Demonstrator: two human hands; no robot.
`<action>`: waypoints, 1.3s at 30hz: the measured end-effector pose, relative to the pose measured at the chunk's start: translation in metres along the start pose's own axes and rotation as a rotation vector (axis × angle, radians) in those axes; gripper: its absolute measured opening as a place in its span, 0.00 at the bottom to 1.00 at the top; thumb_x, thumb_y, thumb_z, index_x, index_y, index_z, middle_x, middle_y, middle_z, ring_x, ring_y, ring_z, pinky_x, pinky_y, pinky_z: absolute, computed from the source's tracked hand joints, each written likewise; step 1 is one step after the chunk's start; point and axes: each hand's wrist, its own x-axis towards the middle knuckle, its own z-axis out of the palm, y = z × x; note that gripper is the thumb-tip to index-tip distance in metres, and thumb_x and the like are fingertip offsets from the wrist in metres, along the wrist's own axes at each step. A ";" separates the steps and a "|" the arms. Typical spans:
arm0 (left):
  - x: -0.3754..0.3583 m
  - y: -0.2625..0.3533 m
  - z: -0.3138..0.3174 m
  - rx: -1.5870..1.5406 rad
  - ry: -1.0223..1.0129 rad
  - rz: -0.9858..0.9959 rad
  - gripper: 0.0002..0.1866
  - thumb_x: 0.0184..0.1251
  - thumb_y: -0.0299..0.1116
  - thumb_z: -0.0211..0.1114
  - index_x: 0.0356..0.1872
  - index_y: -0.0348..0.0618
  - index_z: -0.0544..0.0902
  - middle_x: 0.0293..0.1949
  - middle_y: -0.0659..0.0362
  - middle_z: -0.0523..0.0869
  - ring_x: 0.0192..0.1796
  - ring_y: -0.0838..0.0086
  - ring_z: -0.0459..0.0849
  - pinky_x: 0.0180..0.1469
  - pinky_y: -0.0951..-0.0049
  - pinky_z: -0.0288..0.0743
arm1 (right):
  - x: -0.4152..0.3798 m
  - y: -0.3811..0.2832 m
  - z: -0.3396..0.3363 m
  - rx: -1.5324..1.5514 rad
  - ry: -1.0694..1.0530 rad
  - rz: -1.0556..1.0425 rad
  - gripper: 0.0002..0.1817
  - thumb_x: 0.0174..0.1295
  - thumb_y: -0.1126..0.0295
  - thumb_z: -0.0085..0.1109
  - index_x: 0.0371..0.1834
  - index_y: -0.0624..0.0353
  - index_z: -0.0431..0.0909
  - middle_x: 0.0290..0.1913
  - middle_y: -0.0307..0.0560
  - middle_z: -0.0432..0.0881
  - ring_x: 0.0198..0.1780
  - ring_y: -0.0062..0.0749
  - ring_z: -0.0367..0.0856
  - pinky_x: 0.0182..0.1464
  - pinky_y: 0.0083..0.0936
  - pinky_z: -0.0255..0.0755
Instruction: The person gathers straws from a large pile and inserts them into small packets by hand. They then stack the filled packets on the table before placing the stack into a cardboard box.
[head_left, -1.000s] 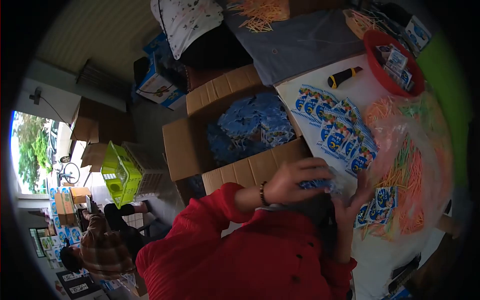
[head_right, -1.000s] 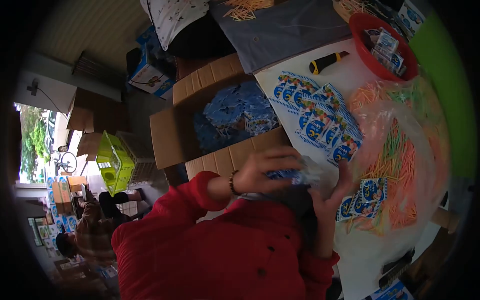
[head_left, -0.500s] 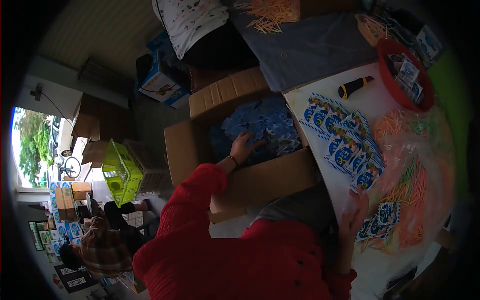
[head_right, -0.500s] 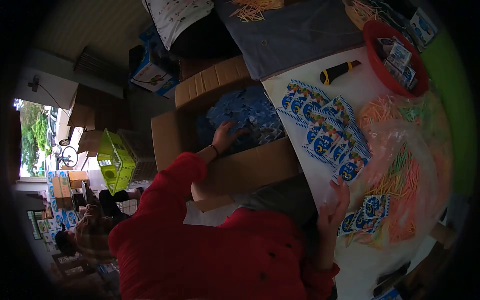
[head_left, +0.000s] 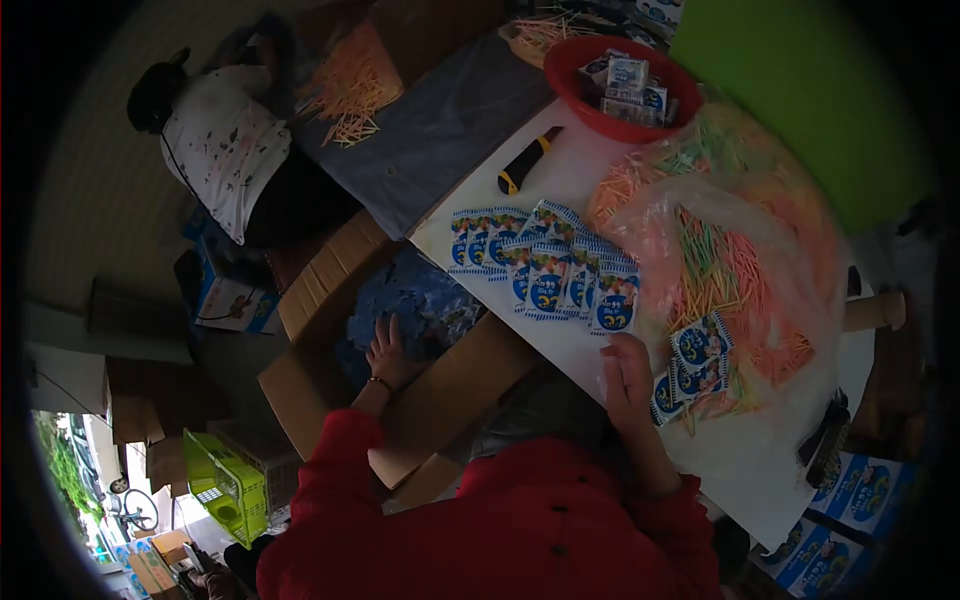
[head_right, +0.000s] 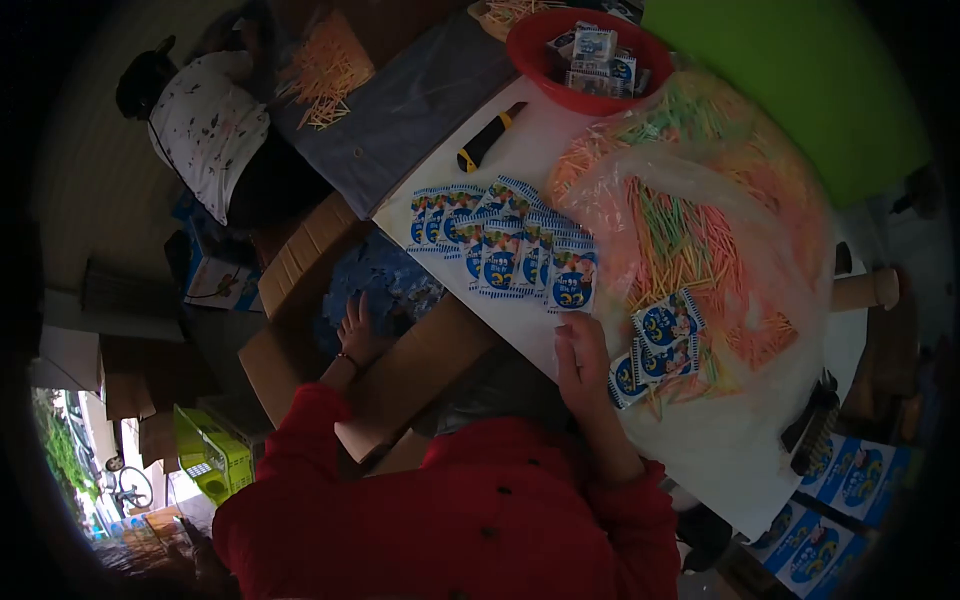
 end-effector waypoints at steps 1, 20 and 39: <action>0.001 0.007 -0.015 0.057 -0.001 0.004 0.41 0.49 0.55 0.73 0.62 0.45 0.71 0.65 0.48 0.66 0.64 0.50 0.67 0.62 0.51 0.63 | 0.003 -0.003 0.001 -0.038 0.074 0.011 0.18 0.63 0.79 0.53 0.56 0.66 0.70 0.50 0.53 0.74 0.46 0.37 0.77 0.49 0.28 0.71; 0.044 0.253 -0.089 -1.361 -0.282 0.299 0.33 0.50 0.29 0.76 0.57 0.33 0.70 0.52 0.48 0.76 0.52 0.62 0.79 0.51 0.68 0.76 | 0.048 0.020 0.004 0.005 0.157 0.352 0.29 0.54 0.81 0.63 0.61 0.61 0.67 0.47 0.56 0.77 0.48 0.45 0.78 0.50 0.34 0.73; 0.019 0.203 -0.084 -1.523 -0.317 0.945 0.25 0.54 0.14 0.70 0.53 0.41 0.76 0.57 0.53 0.78 0.59 0.69 0.77 0.61 0.69 0.73 | 0.037 -0.010 -0.004 -0.247 -0.040 0.008 0.63 0.42 0.62 0.79 0.76 0.62 0.41 0.73 0.65 0.51 0.75 0.60 0.48 0.74 0.46 0.45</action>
